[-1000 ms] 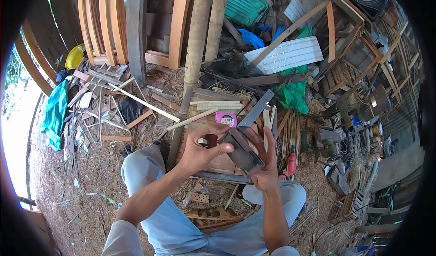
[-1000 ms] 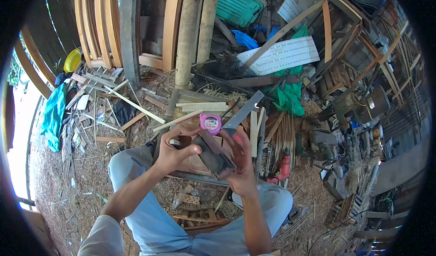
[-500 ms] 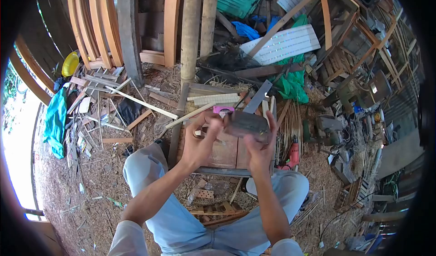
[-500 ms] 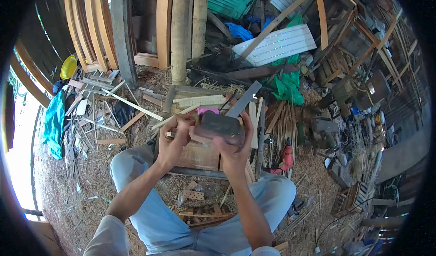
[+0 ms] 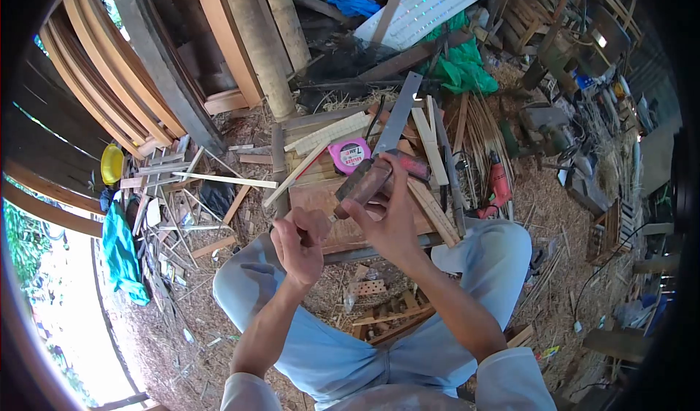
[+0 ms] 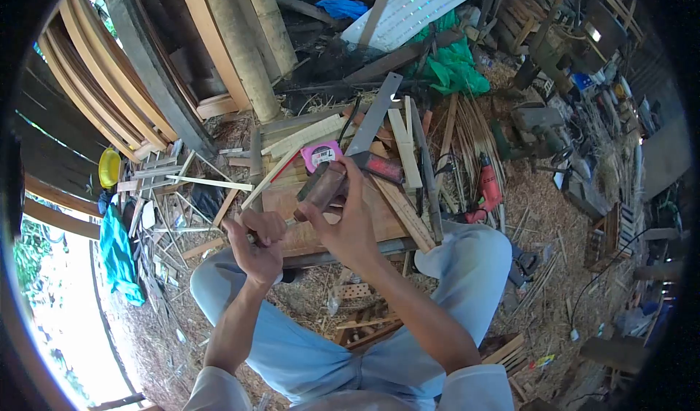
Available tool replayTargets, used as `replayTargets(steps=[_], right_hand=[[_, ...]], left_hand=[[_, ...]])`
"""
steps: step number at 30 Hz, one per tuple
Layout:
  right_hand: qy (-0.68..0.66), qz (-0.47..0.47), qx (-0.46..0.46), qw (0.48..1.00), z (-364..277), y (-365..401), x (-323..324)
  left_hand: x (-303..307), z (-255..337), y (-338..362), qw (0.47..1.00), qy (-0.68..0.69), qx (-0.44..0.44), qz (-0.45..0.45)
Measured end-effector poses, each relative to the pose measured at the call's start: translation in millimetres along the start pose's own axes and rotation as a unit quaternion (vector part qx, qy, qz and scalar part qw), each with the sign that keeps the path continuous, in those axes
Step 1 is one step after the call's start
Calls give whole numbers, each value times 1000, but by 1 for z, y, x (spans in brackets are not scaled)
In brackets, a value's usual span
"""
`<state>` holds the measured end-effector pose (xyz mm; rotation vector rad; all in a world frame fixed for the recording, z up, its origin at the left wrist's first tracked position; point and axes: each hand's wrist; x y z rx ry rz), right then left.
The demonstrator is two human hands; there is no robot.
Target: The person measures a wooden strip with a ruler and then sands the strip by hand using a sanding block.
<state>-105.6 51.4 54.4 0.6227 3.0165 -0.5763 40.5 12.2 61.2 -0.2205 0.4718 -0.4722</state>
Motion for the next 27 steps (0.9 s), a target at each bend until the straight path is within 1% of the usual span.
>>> replayTargets(steps=[2, 3, 5, 6, 7, 8, 9, 10, 11, 15, 17, 18, 20, 21, 22, 23, 24, 25, 26, 27], right_hand=[[54, -32, 12, 998, -6, 1, 2], [50, -28, 10, 998, -9, 1, 2], [30, -29, -24, 999, -13, 1, 2], [27, -26, -25, 999, -9, 1, 3], [45, -18, -14, 999, 0, 1, 5], [64, -8, -3, 998, 8, 1, 6], [60, -3, -3, 998, 15, 2, 6], [102, -5, 27, 994, 19, 2, 7], [146, -9, 56, 988, 23, 3, 8], [138, -4, 46, 989, 12, 4, 4], [82, 11, -15, 996, -8, 8, -7], [85, 11, -14, 996, -13, 12, -14], [29, 19, 73, 997, -19, 19, -24], [58, 34, 101, 993, 0, 19, -21], [55, 34, 99, 993, 12, 16, -14], [89, 29, 76, 993, 23, 9, -5], [125, 24, 54, 990, 23, 4, -3], [148, 40, 48, 987, 21, 4, -8], [150, 40, 50, 987, 15, 12, -13], [132, 23, 88, 987, -6, 17, -19]], left_hand=[[0, 0, 1, 1000, -4, 8, -23], [-3, 3, 0, 1000, 8, 10, -19], [-13, 9, -3, 1000, 17, 16, -17], [-23, 15, -6, 997, -15, -10, 78], [-28, 18, -8, 983, -47, -36, 172], [-23, 22, -7, 984, -51, -35, 169], [-12, 28, -5, 987, 14, -9, 162], [-6, 31, -4, 985, 80, 19, 154], [-3, 26, -3, 987, 84, 6, 137], [-11, 23, 1, 988, 75, -14, 135], [-23, 22, 3, 982, 41, -29, 182], [-25, 19, 5, 982, 44, -29, 183], [-27, 15, 10, 975, 13, -54, 215], [-26, 17, 9, 973, 25, -53, 225], [-24, 18, 9, 973, 22, -52, 226], [-22, 18, 8, 975, 27, -52, 213], [-21, 19, 7, 978, 33, -52, 201], [-21, 20, 7, 978, 33, -54, 200], [-21, 20, 8, 978, 20, -59, 199], [-22, 18, 7, 978, 7, -63, 198]])
Point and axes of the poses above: each hand's wrist, its own y-axis away from the middle knuckle, its own x-axis out of the back of the hand, z = x × y, and after that the axes turned 11 degrees about x, right-handed
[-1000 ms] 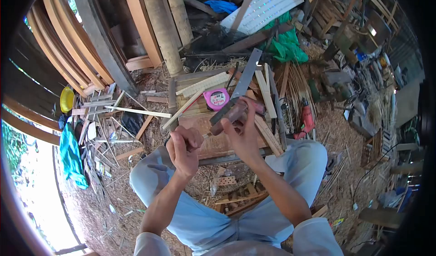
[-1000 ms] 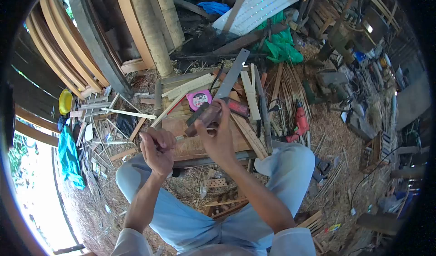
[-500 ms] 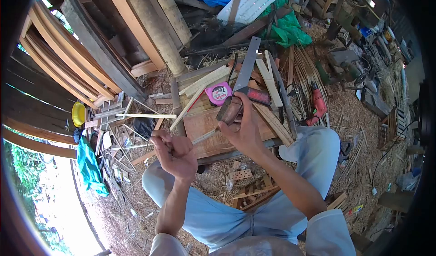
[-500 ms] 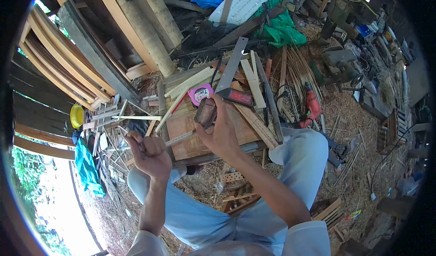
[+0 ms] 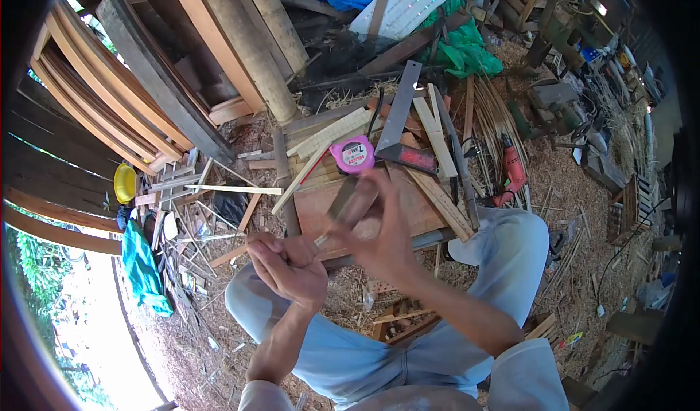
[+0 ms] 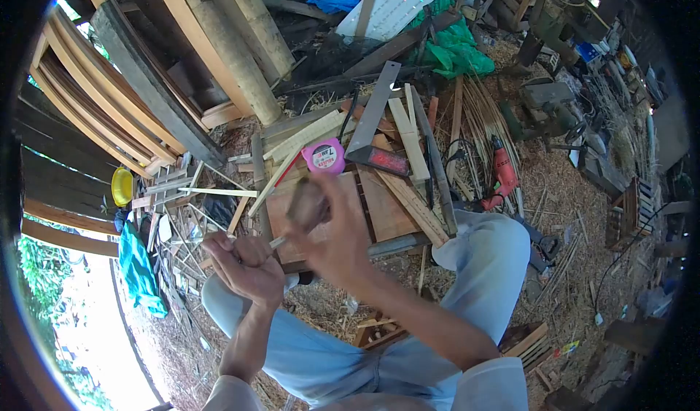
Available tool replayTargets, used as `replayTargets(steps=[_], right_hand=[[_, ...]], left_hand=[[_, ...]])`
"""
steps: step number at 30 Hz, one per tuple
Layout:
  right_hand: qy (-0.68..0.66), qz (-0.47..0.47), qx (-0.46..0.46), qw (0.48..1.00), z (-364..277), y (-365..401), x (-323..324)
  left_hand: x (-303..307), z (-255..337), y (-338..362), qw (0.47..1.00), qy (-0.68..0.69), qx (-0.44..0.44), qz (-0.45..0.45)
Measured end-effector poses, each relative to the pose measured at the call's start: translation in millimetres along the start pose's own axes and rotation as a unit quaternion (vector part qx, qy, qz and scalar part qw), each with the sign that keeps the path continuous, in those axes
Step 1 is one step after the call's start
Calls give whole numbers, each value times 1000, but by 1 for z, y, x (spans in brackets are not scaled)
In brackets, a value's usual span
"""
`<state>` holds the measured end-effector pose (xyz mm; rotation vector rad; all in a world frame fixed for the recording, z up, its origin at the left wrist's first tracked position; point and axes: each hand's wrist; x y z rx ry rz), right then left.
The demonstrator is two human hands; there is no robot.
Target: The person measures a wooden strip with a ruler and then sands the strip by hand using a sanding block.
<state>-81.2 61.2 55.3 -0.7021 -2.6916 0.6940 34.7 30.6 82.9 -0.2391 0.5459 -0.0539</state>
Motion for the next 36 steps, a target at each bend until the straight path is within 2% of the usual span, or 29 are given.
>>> replayTargets(steps=[1, 3, 5, 7, 9, 11, 13, 15, 16, 18, 19, 21, 22, 24, 25, 27, 28, 30, 31, 33, 34, 36], right_hand=[[-21, -14, 36, 999, -11, 1, 1], [-53, -2, 19, 998, 7, 2, 1], [28, 9, -25, 999, 34, -4, 8], [28, 5, -15, 999, 23, -2, 4], [-69, 16, 20, 997, -4, 7, -3], [-68, 6, 9, 998, 15, 10, -2], [-70, 5, 7, 997, 30, 2, 4], [-15, -50, -30, 998, 39, -11, 20], [-13, -49, -27, 998, 42, -13, 23], [-163, 17, -63, 984, 45, -15, 28], [-164, 12, -63, 984, 47, -15, 36], [-282, -168, -216, 920, 48, -17, 57], [-279, -172, -216, 920, 38, -20, 56], [-358, -151, -367, 845, 13, -23, 48], [-359, -153, -366, 845, 15, -19, 43], [-187, -140, -277, 932, 21, -10, 32], [-187, -144, -277, 931, 20, -11, 32], [-368, -102, -412, 827, 14, -16, 37], [-365, -107, -413, 828, 17, -17, 40], [-402, -138, -485, 764, 23, -19, 43], [-399, -141, -485, 765, 23, -19, 43], [-482, -112, -478, 726, 24, -19, 43]], left_hand=[[0, -3, -1, 1000, 3, 1, 3], [5, -1, 1, 1000, 7, 11, 26], [7, 1, -2, 999, 5, 9, 33], [2, 0, -3, 1000, 16, 8, 2], [0, -2, -2, 1000, 11, 7, 27], [5, -2, 2, 998, -3, 15, 59], [12, -1, -8, 1000, 20, 20, 11], [9, 2, -15, 1000, 13, 21, -17], [9, 3, -18, 999, 6, 25, -44], [9, 3, -23, 999, 12, 35, -26], [11, 3, -24, 999, 17, 46, -8], [16, 4, -22, 998, 20, 51, -17], [17, 3, -21, 998, 22, 59, -29], [12, 5, -20, 997, 22, 58, -36], [10, 5, -21, 997, 21, 56, -46], [8, 5, -20, 998, 10, 48, -51], [8, 4, -20, 998, 2, 40, -56], [6, 3, -20, 998, 0, 43, -47], [6, 3, -20, 998, -2, 48, -43], [6, 3, -21, 998, 1, 49, -45], [7, 3, -22, 997, 2, 52, -53], [6, 3, -21, 997, 0, 51, -54]])
Point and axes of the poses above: each hand's wrist, its own y-axis away from the middle knuckle, its own x-axis out of the back of the hand, z = x × y, and after that the axes turned 11 degrees about x, right-handed
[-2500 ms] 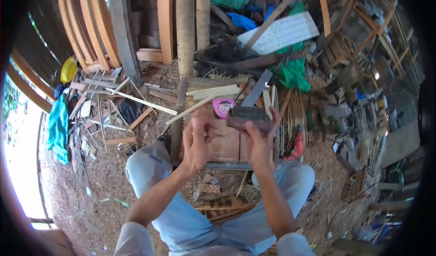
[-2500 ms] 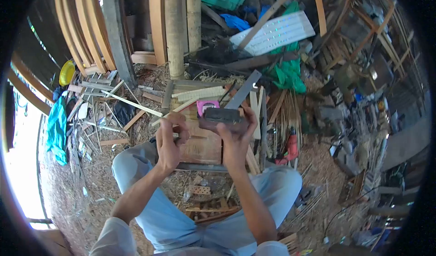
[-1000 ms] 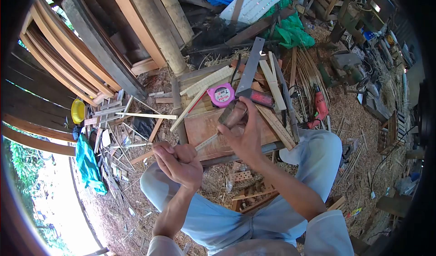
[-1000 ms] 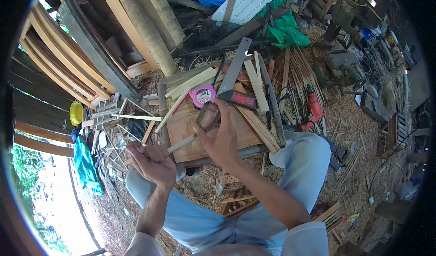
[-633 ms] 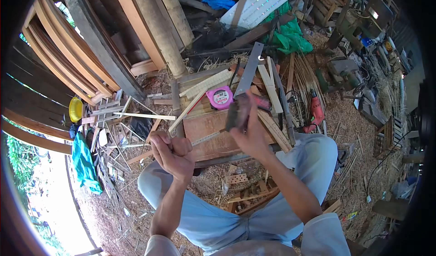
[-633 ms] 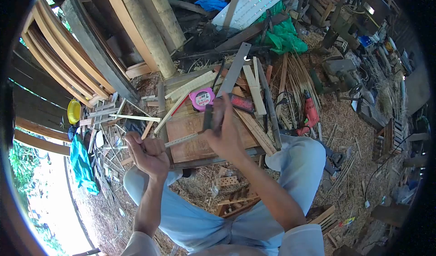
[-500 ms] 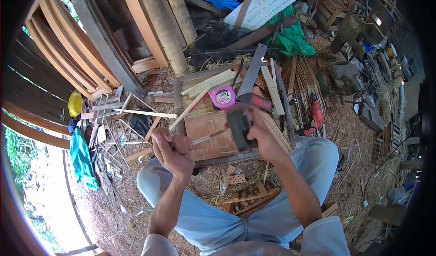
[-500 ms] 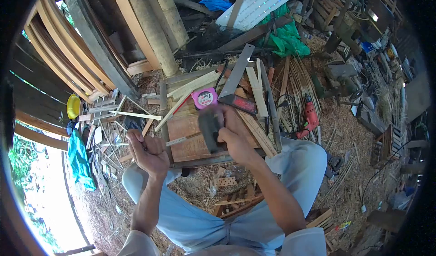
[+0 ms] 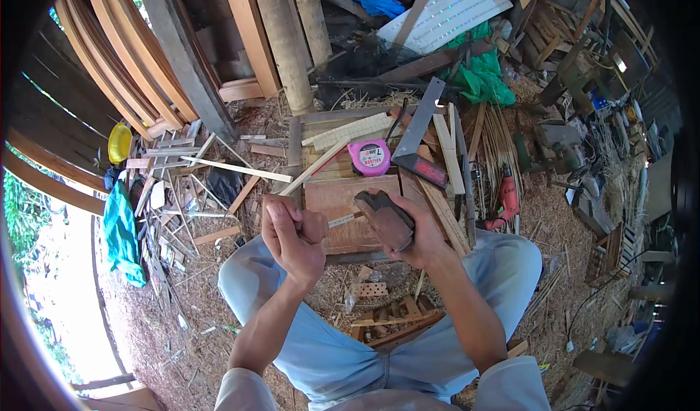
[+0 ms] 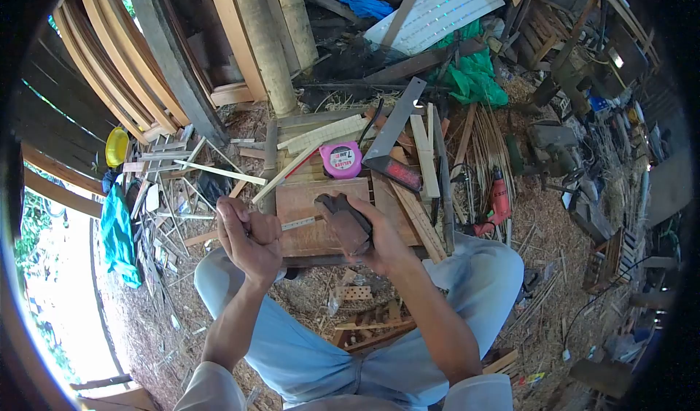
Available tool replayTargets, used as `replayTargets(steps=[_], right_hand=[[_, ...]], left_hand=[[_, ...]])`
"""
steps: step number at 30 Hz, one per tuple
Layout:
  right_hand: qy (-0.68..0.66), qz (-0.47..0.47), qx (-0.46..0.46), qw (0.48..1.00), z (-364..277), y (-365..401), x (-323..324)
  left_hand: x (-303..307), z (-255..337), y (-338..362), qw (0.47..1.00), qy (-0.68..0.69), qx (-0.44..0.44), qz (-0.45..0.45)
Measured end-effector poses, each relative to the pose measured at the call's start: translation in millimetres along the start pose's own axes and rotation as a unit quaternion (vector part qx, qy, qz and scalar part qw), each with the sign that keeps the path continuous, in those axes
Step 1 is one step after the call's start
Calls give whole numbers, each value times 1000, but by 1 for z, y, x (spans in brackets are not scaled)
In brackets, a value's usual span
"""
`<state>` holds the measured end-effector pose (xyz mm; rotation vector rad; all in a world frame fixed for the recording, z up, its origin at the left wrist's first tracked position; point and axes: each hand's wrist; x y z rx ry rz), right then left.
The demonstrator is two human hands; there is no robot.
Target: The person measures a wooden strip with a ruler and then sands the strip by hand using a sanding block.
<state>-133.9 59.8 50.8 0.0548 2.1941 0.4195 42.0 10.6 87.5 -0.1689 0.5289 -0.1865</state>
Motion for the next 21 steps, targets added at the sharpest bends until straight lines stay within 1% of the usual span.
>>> replayTargets(steps=[1, 3, 4, 6, 7, 9, 10, 12, 13, 15, 16, 18, 19, 21], right_hand=[[3, 0, -2, 1000, 2, -2, 0], [63, 97, 55, 992, 10, -7, -3], [66, 96, 53, 992, 11, -8, -7], [149, 89, 190, 966, 11, -9, -14], [151, 87, 188, 967, 14, -13, -12], [250, 103, 285, 920, 22, -22, -6], [251, 101, 283, 920, 23, -22, -6], [384, 115, 284, 871, 21, -20, -11], [384, 114, 283, 871, 17, -17, -19], [462, 129, 316, 819, 13, -10, -41], [462, 127, 314, 819, 18, -13, -42], [552, 132, 428, 704, 28, -17, -43], [552, 132, 427, 704, 28, -17, -43], [591, 130, 437, 666, 26, -15, -45]], left_hand=[[0, 0, 1, 1000, -4, 0, -3], [-1, 0, 3, 1000, -2, -1, -10], [-1, 0, 3, 1000, -3, -3, -19], [-2, 0, 4, 1000, 0, 1, -23], [-3, 1, 5, 1000, 1, 6, -30], [-5, 2, 6, 1000, 3, 11, -21], [-5, 2, 7, 1000, 6, 18, -14], [-7, 3, 7, 1000, 10, 16, -14], [-6, 2, 7, 1000, 14, 15, -15], [-2, 2, 4, 999, 25, 18, -15], [0, 1, 3, 999, 36, 21, -17], [-4, 2, 7, 999, 27, 22, -13], [-6, 2, 8, 999, 20, 24, -13], [-9, 2, 7, 1000, 2, 17, -19]])
Point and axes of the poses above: each hand's wrist, its own y-axis away from the middle knuckle, its own x-axis out of the back of the hand, z = x × y, and after that the axes turned 11 degrees about x, right-handed
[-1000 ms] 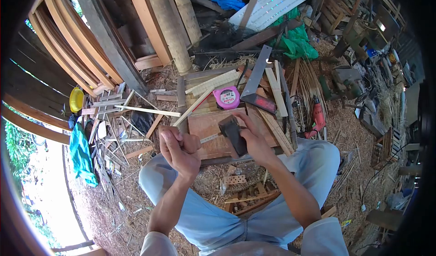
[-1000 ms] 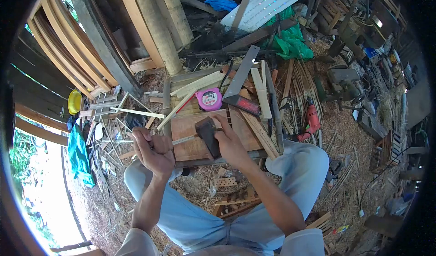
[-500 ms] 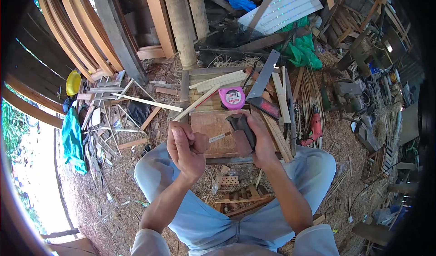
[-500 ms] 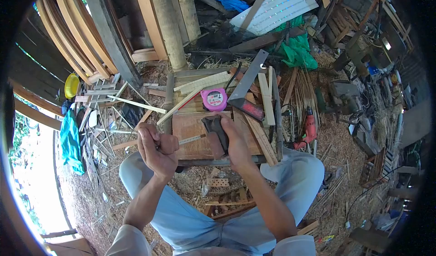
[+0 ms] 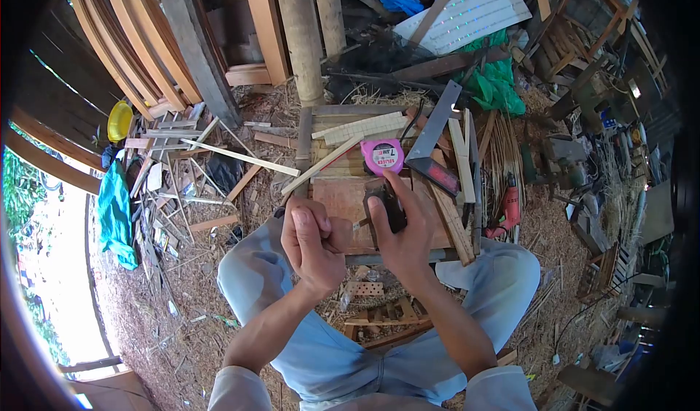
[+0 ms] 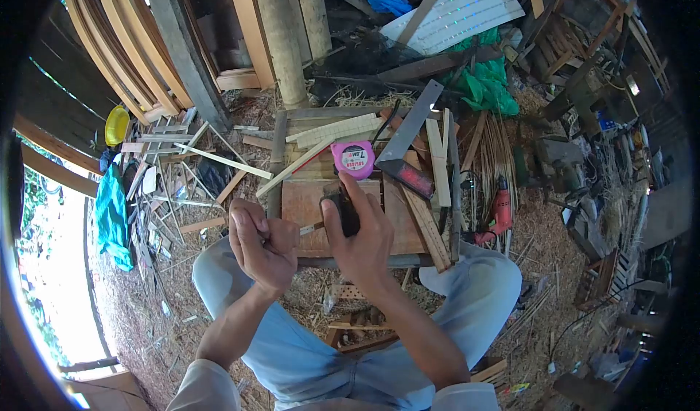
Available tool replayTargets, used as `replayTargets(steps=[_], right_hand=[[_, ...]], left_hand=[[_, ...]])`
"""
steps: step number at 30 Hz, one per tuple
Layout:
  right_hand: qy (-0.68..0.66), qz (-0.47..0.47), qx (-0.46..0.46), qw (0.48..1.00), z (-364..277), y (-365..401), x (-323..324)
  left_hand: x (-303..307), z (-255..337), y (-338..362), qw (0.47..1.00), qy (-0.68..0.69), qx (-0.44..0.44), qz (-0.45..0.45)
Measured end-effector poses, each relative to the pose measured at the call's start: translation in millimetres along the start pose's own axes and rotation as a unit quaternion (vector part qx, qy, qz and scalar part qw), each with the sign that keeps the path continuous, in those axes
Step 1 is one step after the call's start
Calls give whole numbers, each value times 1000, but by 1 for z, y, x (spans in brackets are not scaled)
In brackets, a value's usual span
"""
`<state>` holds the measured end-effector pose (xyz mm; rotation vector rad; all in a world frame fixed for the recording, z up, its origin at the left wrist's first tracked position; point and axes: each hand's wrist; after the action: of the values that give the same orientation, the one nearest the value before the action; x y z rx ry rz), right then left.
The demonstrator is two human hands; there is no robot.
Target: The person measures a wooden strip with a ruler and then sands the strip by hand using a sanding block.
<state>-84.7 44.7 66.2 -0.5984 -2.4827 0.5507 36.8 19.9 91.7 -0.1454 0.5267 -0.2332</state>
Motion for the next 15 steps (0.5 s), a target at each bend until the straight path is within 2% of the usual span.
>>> replayTargets(steps=[2, 4, 5, 7, 8, 10, 14, 15], right_hand=[[-36, 9, 26, 999, -9, -4, 3], [-70, 22, 47, 996, -10, -4, 3], [-60, 16, 40, 997, -8, -3, 4], [-1, 36, 53, 998, 15, -1, 0], [-1, 45, 50, 998, 34, 2, -4], [2, 51, 15, 999, 48, -1, -4], [-60, 44, 55, 996, 15, 11, 6], [-51, 42, 44, 997, 16, 12, 5]], left_hand=[[-6, -2, 1, 1000, -14, -9, -8], [-10, -4, 9, 984, -164, -71, 18], [-10, -6, 8, 984, -163, -67, 16], [-7, -5, 7, 995, -46, -15, 87], [-8, -6, 7, 996, -48, -13, 78], [-10, -8, 10, 993, -92, -71, 26], [-10, -6, 18, 994, -94, -45, 13], [-11, -16, 17, 954, -245, -129, 116]])
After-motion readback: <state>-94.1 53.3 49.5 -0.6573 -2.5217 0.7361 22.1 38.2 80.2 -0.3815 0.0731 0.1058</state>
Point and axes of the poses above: each hand's wrist, its own y-axis away from the middle knuckle, its own x-axis out of the back of the hand, z = x × y, and after that the axes turned 11 degrees about x, right-handed
